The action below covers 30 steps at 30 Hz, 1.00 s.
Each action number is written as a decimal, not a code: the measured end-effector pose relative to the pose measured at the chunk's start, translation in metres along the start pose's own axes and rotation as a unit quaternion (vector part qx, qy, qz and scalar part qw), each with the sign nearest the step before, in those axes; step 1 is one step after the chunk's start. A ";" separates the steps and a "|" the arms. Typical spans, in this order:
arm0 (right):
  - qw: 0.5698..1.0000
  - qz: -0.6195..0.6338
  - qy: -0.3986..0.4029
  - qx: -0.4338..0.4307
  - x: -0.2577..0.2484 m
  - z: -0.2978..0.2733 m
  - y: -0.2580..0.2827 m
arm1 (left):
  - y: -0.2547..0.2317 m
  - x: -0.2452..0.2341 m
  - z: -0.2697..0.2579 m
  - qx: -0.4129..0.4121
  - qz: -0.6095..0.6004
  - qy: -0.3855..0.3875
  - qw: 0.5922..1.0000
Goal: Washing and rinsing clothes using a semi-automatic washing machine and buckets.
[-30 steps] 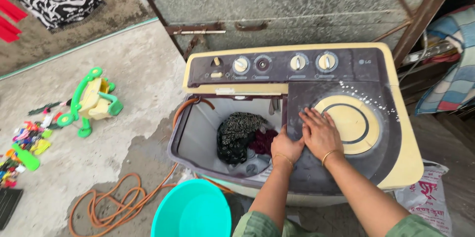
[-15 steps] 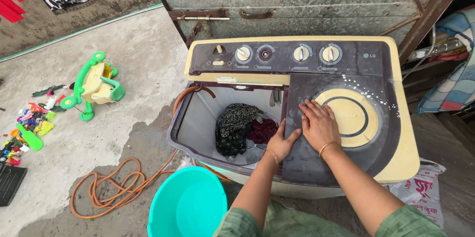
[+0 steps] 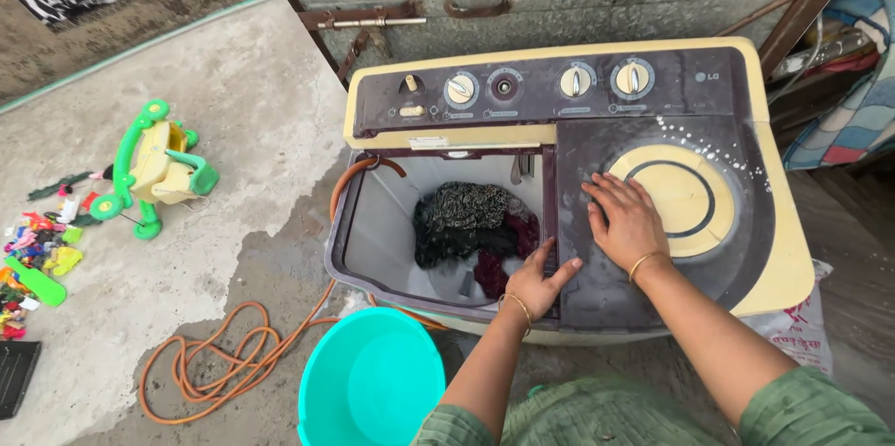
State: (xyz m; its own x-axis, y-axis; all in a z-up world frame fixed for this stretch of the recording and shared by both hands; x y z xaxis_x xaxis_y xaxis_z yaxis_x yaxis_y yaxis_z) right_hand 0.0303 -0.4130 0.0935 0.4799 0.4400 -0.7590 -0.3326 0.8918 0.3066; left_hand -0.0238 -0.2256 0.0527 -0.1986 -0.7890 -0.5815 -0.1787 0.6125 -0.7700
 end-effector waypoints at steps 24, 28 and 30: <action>1.000 0.007 -0.015 0.013 -0.005 -0.003 0.006 | 0.016 0.021 0.014 -0.007 -0.004 0.012 1.000; 1.000 0.003 -0.012 0.010 -0.002 -0.003 0.001 | 0.030 0.065 0.043 -0.070 0.025 -0.065 0.995; 1.000 0.006 -0.013 0.011 -0.002 -0.001 0.001 | 0.026 0.082 0.058 -0.069 -0.003 -0.128 0.989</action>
State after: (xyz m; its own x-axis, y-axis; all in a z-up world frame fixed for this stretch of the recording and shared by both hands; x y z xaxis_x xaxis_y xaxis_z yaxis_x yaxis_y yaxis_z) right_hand 0.0282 -0.4126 0.0944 0.4968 0.4522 -0.7408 -0.3205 0.8888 0.3277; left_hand 0.0114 -0.2766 -0.0303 0.0494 -0.7684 -0.6380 -0.3120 0.5950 -0.7407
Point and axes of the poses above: each hand's wrist, its own z-axis towards the middle knuckle, its own x-axis out of the palm, y = z × x, the point moved 2 cm from there along z, towards the middle knuckle, and after that the axes turned 8 degrees about -y, right-handed, at the moved point
